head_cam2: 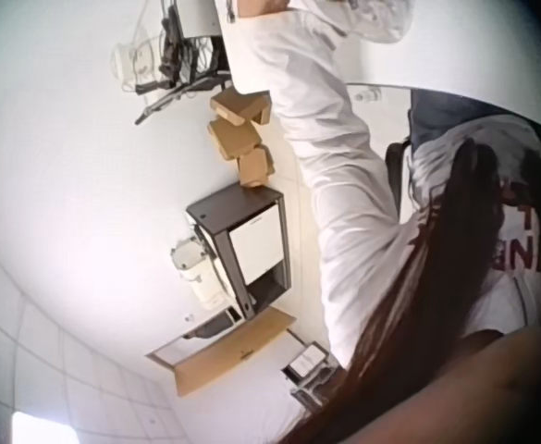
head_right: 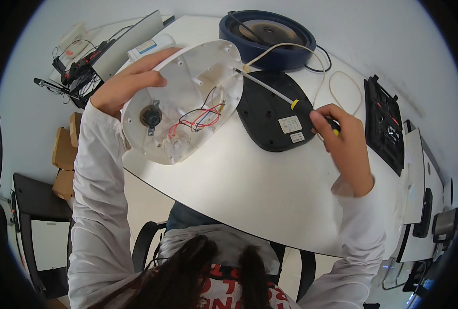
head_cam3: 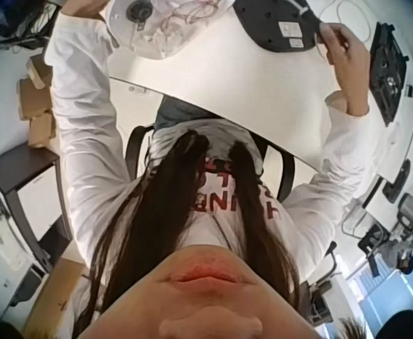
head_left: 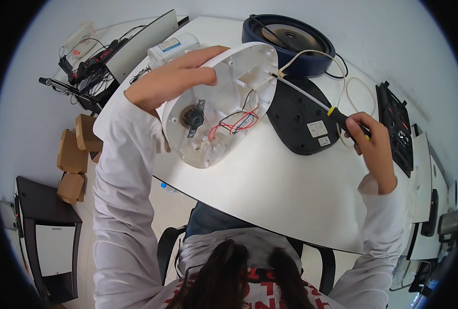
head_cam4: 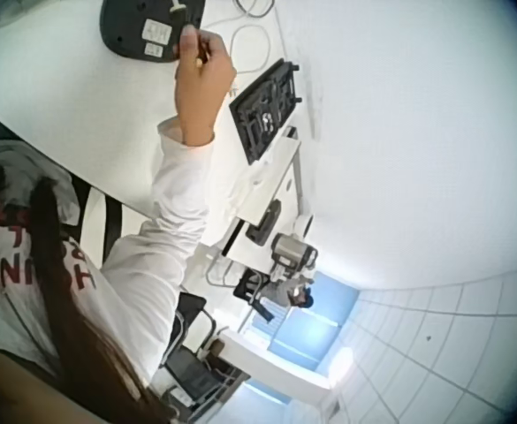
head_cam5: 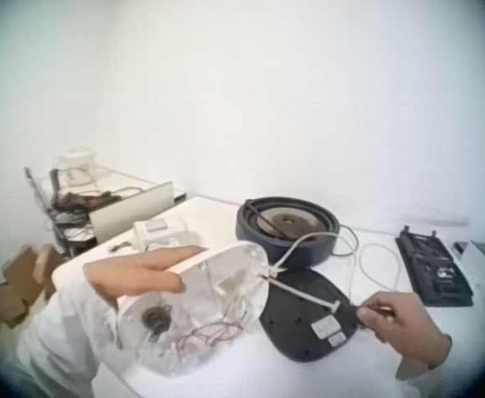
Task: The person assembles an electronic device by connecting wires to a white plastic housing, securing components with a screwdriver, and attaching a black base plate. The person handles screws, wires, and a screwdriver throughout the process.
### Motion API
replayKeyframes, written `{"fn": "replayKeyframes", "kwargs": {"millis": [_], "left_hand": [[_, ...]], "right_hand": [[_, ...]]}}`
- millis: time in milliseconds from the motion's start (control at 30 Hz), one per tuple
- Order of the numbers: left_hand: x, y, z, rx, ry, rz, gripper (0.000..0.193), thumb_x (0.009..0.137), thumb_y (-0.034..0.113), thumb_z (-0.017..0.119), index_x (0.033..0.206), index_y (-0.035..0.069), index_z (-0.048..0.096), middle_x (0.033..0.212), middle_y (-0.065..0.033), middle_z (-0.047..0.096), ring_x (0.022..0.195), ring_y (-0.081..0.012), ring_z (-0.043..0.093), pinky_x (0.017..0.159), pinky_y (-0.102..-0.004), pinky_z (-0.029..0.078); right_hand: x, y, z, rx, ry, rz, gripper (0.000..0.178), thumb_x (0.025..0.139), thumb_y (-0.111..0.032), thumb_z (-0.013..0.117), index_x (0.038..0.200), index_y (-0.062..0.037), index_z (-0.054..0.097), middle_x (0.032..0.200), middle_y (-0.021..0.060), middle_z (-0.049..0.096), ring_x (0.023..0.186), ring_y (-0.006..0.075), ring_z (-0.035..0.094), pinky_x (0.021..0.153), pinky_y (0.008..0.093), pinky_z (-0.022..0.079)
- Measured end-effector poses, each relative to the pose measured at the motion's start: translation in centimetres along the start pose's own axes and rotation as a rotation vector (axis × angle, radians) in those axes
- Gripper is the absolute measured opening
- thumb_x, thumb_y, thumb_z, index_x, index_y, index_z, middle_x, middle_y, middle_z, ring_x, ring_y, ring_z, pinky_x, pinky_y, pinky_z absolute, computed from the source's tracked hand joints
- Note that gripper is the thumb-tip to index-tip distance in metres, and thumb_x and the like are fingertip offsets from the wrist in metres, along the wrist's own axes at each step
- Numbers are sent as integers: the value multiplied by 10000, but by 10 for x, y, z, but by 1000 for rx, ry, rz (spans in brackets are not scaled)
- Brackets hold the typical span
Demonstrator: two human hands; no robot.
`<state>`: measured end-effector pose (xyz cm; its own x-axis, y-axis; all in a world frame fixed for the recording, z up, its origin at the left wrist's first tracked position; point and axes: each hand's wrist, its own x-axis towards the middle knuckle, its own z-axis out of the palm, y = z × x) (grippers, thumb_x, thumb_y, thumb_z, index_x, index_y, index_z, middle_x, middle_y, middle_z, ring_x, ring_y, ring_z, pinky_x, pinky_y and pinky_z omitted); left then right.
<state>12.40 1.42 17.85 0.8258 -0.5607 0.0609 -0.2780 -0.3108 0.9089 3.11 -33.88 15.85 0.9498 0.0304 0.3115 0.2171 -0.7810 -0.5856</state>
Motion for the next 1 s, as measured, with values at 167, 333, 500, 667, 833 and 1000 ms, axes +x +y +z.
{"fn": "replayKeyframes", "kwargs": {"millis": [167, 333, 500, 667, 833, 1000], "left_hand": [[3, -2, -1, 37, 55, -20, 678, 694, 182, 534, 1357, 61, 466, 1366, -119, 447, 1252, -250, 411, 1031, -316, 331], [5, -1, -4, 86, 49, 3, 681, 684, 195, 530, 1349, 63, 471, 1356, -115, 455, 1235, -256, 420, 1029, -322, 325], [6, 4, -2, 120, 36, 13, 661, 691, 190, 519, 1336, 54, 475, 1336, -111, 466, 1232, -243, 415, 1036, -316, 309], [8, 1, -5, 31, -21, 4, 637, 703, 183, 517, 1319, 28, 475, 1314, -107, 477, 1221, -232, 415, 1035, -307, 304], [8, -6, -6, 111, 36, 9, 629, 761, 276, 533, 1343, 49, 460, 1329, -140, 474, 1218, -254, 431, 1033, -309, 308], [3, -6, -6, 84, 46, 31, 623, 761, 274, 537, 1335, 44, 469, 1283, -130, 499, 1177, -232, 449, 1009, -300, 323]], "right_hand": [[3, -7, -2, 48, -65, 12, 251, 755, -52, 723, 959, -10, 583, 873, 56, 552, 634, 190, 563, 590, 246, 457], [-2, -9, -1, -442, 165, -451, 282, 721, -18, 739, 956, -16, 583, 898, 74, 523, 663, 244, 590, 607, 287, 493], [2, -11, -1, -86, 67, -242, 217, 817, -127, 695, 945, 18, 597, 779, 73, 607, 583, 159, 579, 499, 238, 437], [12, -3, -12, 604, -355, 502, 325, 917, -287, 595, 930, 37, 604, 676, 44, 617, 509, 92, 529, 466, 207, 396], [3, 10, 3, -60, -114, -276, 364, 780, -153, 732, 1050, -43, 515, 1023, 82, 530, 730, 183, 587, 603, 292, 468], [-2, -9, 5, -652, 182, -481, 257, 789, -122, 701, 992, -45, 561, 915, 61, 560, 707, 256, 609, 569, 310, 476]]}}
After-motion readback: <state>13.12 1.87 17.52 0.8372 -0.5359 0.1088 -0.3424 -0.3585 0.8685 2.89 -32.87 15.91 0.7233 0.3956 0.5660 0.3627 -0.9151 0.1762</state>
